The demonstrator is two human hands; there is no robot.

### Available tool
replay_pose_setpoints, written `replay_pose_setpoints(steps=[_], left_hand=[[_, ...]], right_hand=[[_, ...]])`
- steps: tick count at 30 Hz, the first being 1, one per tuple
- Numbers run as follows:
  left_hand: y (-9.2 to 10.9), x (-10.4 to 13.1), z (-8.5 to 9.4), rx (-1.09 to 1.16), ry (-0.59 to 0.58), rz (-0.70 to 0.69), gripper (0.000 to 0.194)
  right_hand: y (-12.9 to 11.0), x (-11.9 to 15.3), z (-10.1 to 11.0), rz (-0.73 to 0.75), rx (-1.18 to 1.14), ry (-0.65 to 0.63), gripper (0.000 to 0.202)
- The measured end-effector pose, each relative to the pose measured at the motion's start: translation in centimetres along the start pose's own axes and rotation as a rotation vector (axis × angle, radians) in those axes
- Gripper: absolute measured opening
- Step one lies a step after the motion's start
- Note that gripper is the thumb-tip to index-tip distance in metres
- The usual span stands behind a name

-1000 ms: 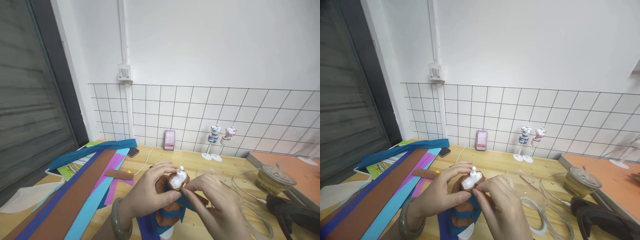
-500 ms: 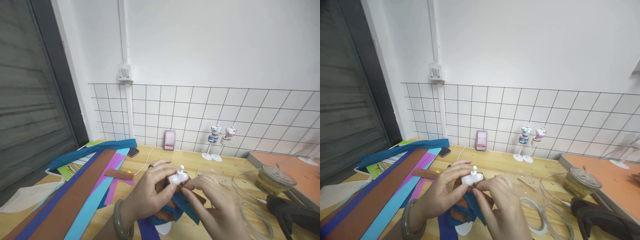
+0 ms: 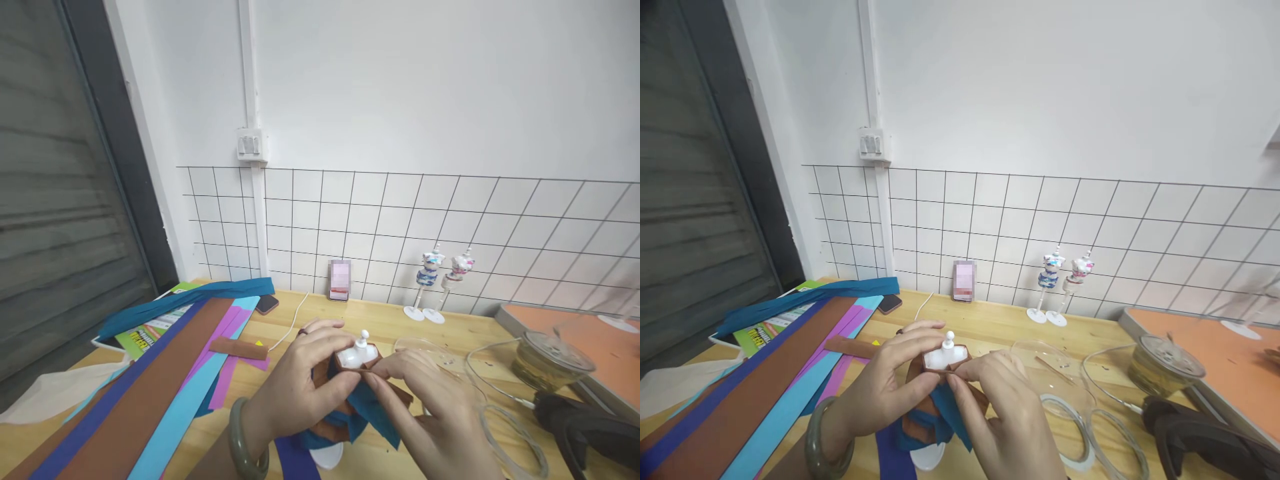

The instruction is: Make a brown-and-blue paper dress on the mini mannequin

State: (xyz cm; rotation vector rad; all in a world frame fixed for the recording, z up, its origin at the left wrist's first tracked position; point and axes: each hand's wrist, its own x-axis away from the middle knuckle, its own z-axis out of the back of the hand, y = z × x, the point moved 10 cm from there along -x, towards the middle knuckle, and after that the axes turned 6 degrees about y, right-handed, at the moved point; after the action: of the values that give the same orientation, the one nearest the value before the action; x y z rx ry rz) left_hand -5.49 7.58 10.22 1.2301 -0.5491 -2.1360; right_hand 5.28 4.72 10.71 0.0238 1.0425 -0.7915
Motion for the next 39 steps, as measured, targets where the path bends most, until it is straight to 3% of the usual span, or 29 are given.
replay_pose_setpoints(steps=[6,20,33,39], left_hand=[[0.0,-0.1,-0.1,-0.018,0.015,-0.011,0.033],[-1.1,0.1,0.5,-0.031,0.079,0.034,0.031],[0.0,-0.2,0.2,-0.041,0.098,0.019,0.023],[-0.4,-0.1,0.4,-0.049,0.124,0.055,0.02]], right_hand=[[0.2,0.1,0.4,-0.024,0.028,0.037,0.006],[0.9,0.1,-0.1,-0.058,-0.013,-0.039,0.004],[0.4,0.3,0.0,-0.027,0.049,0.099,0.005],[0.9,0.2,0.0,-0.106,0.022,0.115,0.008]])
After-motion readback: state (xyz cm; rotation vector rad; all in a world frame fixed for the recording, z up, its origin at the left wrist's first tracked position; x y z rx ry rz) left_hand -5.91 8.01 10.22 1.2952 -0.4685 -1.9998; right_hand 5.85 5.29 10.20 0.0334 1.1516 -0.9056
